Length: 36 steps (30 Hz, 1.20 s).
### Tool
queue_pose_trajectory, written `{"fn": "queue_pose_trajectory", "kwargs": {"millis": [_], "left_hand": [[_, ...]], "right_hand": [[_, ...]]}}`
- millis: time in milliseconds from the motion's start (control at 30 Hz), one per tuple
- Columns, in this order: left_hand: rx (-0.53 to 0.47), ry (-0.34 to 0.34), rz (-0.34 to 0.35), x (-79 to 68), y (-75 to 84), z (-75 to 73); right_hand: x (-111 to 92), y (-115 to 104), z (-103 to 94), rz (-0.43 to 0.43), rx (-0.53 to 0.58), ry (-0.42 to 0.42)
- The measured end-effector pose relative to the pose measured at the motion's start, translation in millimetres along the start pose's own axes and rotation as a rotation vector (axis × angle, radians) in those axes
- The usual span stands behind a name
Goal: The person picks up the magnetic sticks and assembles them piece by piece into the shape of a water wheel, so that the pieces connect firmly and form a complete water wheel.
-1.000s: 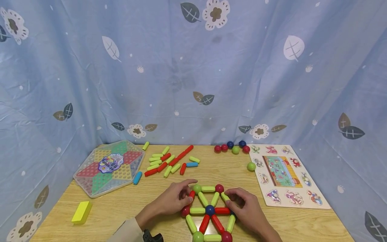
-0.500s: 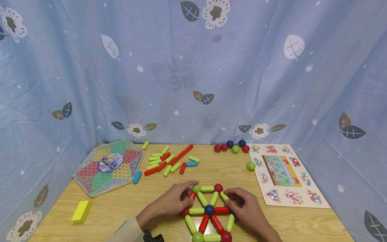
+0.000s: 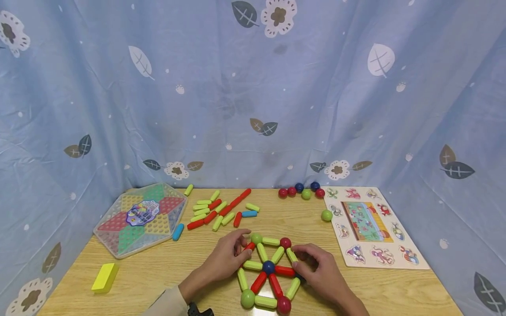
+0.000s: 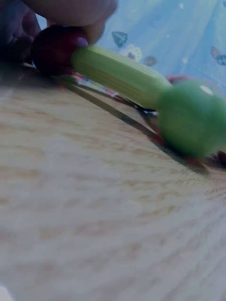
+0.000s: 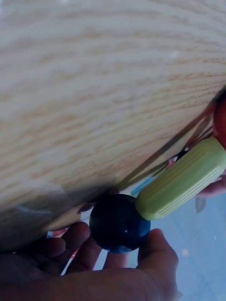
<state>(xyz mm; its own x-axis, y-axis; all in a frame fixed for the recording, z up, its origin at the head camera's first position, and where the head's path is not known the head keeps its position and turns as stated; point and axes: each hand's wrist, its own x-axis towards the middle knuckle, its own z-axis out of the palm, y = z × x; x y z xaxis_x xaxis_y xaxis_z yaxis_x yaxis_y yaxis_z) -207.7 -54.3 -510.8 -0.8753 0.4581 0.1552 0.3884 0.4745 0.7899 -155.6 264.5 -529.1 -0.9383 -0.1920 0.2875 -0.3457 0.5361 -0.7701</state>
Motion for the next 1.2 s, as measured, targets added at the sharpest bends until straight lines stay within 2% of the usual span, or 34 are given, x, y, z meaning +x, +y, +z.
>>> {"fn": "queue_pose_trajectory", "kwargs": {"millis": [133, 267, 367, 600, 733, 833, 967, 1133, 1200], "left_hand": [[-0.011, 0.043, 0.033, -2.2, -4.1, -1.8], [-0.031, 0.024, 0.05, -3.7, -7.1, -5.3], [-0.056, 0.014, 0.032, -3.1, -7.7, -6.7], [-0.065, 0.001, 0.013, -3.3, -5.7, -5.3], [-0.077, -0.038, 0.002, -4.3, -6.9, -6.2], [-0.142, -0.078, -0.025, -3.5, -12.7, -12.2], [-0.298, -0.118, -0.033, -6.9, -24.3, -36.2], [-0.468, -0.104, 0.034, -25.4, -44.0, -88.4], [-0.498, -0.097, 0.058, -35.4, -54.4, -111.6]], "right_hand": [[0, 0, 0.2, -0.033, -0.034, 0.018], [0, 3, 0.4, -0.111, -0.05, -0.001], [0, 4, 0.9, -0.136, -0.073, -0.029], [1, -1, 3.1, -0.05, -0.205, -0.038], [0, -4, 3.7, -0.017, -0.235, -0.055], [0, -3, 4.1, -0.013, -0.24, -0.045], [1, -1, 5.3, -0.028, -0.236, -0.032], [0, -3, 4.8, -0.043, -0.221, -0.024], [1, -3, 3.8, -0.045, -0.217, -0.023]]}}
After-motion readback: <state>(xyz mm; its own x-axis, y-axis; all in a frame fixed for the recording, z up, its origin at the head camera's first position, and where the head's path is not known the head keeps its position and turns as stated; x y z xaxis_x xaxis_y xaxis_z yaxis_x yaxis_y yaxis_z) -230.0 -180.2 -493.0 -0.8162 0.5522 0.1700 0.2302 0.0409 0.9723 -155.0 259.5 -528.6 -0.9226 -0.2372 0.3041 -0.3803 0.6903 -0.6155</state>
